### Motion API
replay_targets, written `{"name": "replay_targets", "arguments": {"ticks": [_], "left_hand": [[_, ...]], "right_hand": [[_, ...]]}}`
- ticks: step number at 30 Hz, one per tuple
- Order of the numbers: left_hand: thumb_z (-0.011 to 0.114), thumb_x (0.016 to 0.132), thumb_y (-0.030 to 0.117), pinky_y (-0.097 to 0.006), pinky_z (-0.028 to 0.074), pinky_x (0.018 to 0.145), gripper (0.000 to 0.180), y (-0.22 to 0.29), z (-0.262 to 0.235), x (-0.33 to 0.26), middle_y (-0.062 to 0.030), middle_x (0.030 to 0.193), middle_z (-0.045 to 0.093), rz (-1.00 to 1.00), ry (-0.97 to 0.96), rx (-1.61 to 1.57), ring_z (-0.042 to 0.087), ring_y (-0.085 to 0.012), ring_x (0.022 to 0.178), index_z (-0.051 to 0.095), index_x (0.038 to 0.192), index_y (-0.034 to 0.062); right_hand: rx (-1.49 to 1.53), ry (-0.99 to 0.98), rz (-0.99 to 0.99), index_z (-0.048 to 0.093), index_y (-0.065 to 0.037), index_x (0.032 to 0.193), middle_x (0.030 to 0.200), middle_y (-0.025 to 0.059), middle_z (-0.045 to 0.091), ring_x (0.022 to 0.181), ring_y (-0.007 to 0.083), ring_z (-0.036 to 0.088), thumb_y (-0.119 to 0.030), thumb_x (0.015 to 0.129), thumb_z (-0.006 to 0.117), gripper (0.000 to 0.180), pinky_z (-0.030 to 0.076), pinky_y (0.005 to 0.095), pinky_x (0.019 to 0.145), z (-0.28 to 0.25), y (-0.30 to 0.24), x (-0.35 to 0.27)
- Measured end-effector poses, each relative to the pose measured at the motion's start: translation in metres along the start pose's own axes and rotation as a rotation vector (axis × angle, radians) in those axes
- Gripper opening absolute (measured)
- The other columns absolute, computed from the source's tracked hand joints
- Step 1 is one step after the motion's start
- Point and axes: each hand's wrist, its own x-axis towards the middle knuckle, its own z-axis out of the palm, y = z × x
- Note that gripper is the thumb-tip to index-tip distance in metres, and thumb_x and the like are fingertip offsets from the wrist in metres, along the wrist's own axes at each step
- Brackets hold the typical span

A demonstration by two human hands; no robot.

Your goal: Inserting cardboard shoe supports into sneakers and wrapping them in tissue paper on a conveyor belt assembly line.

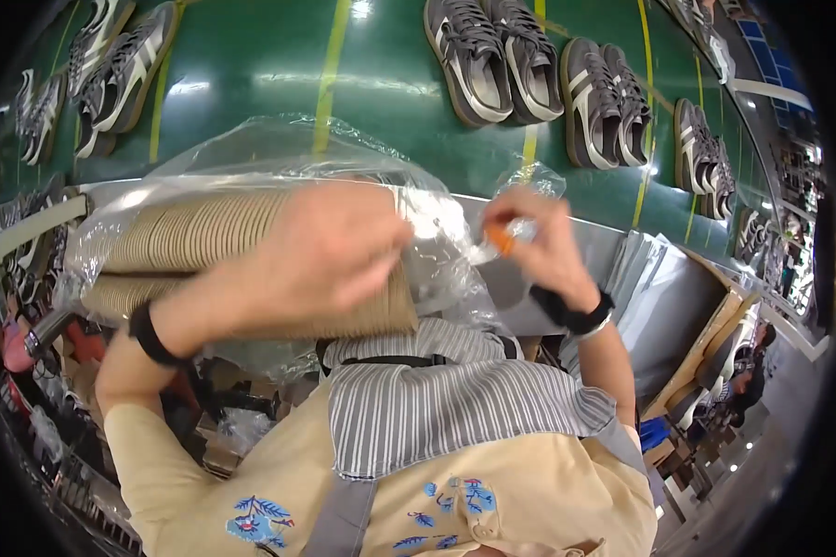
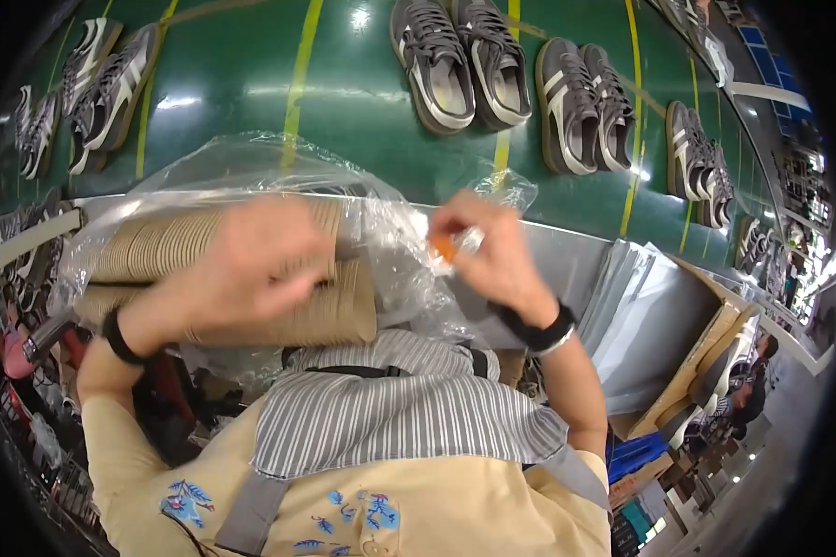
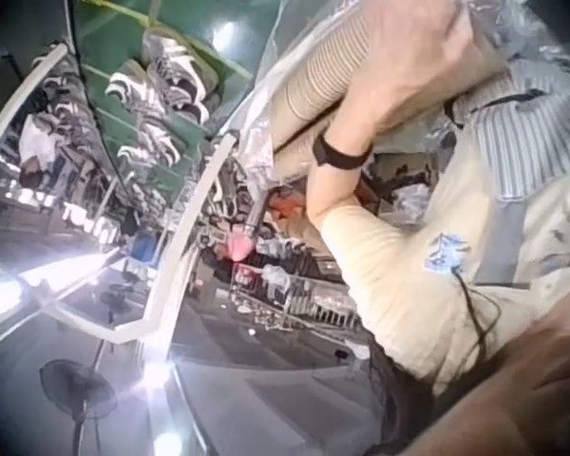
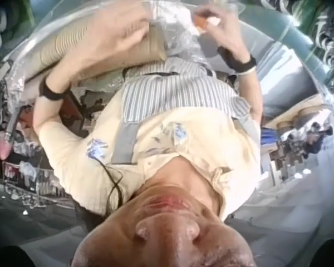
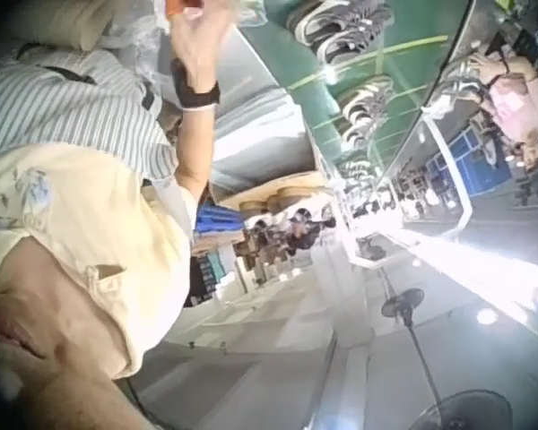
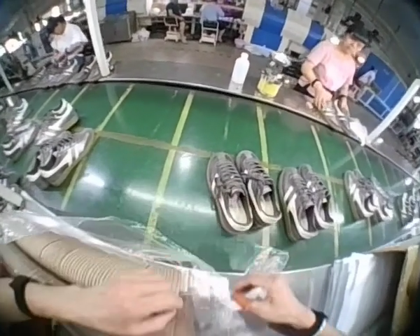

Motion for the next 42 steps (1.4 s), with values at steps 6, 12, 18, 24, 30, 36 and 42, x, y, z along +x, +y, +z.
{"name": "replay_targets", "arguments": {"ticks": [6,12,18,24,30,36,42], "left_hand": [[0.082,0.065,0.021,-0.045,0.043,0.095,0.066,0.061,0.091,-0.072,-0.0185,0.117,0.058,-0.154,-0.007,0.133,0.055,-0.0353,0.11,0.054,0.122,0.0012],[0.084,0.06,0.013,-0.045,0.044,0.092,0.071,0.063,0.098,-0.076,-0.016,0.114,0.06,-0.258,0.08,0.175,0.055,-0.0366,0.106,0.053,0.123,0.0034],[0.085,0.054,0.006,-0.041,0.046,0.088,0.085,0.054,0.103,-0.067,-0.0164,0.113,0.058,-0.273,0.067,0.128,0.056,-0.0344,0.102,0.047,0.13,0.0015],[0.086,0.057,0.01,-0.041,0.04,0.099,0.089,0.102,0.1,-0.017,-0.0145,0.12,0.056,-0.261,0.022,-0.004,0.052,-0.0292,0.114,0.042,0.135,0.0013],[0.083,0.072,0.02,-0.029,0.047,0.086,0.062,0.11,0.159,0.048,-0.007,0.101,0.063,-0.364,-0.454,-0.742,0.059,-0.0147,0.097,0.053,0.124,-0.0002],[0.075,0.083,0.019,-0.024,0.05,0.075,0.04,0.117,0.246,0.08,-0.0018,0.096,0.064,-0.394,-0.884,-0.871,0.057,-0.007,0.083,0.058,0.114,-0.0001],[0.069,0.083,0.01,-0.031,0.051,0.077,0.037,0.114,0.327,0.18,-0.0063,0.096,0.065,-0.275,-0.011,-0.776,0.061,-0.0146,0.087,0.054,0.115,-0.0025]], "right_hand": [[0.475,-0.171,0.046,0.065,0.001,0.089,0.081,0.0101,0.066,0.076,0.0165,0.063,-0.007,0.078,0.071,0.015,0.049,0.0297,0.07,0.113,0.001,-0.072],[0.516,0.015,-0.061,0.063,0.001,0.09,0.079,0.0057,0.062,0.075,0.0126,0.057,-0.006,0.082,0.064,0.01,0.046,0.0283,0.07,0.1,0.033,-0.088],[0.363,-0.042,-0.323,0.066,-0.001,0.08,0.067,0.0118,0.062,0.062,0.019,0.059,-0.012,0.075,0.069,0.013,0.045,0.0324,0.058,0.118,0.016,-0.063],[0.587,0.007,-0.321,0.061,0.002,0.081,0.072,0.0107,0.062,0.065,0.024,0.057,-0.007,0.08,0.065,0.01,0.044,0.0338,0.063,0.032,0.022,-0.108],[0.004,0.667,-0.33,0.064,-0.002,0.092,0.092,0.0124,0.065,0.088,0.0294,0.063,-0.008,0.077,0.071,0.018,0.05,0.0355,0.078,-0.1,0.037,-0.219],[-0.818,1.104,0.194,0.062,0.001,0.114,0.11,0.0185,0.065,0.106,0.0345,0.059,-0.011,0.082,0.067,0.035,0.047,0.0411,0.089,-0.155,0.254,-0.36],[0.673,1.208,0.024,0.062,0.004,0.115,0.112,0.0115,0.066,0.106,0.0221,0.062,-0.002,0.089,0.053,0.028,0.045,0.0347,0.097,-0.159,0.211,-0.299]]}}
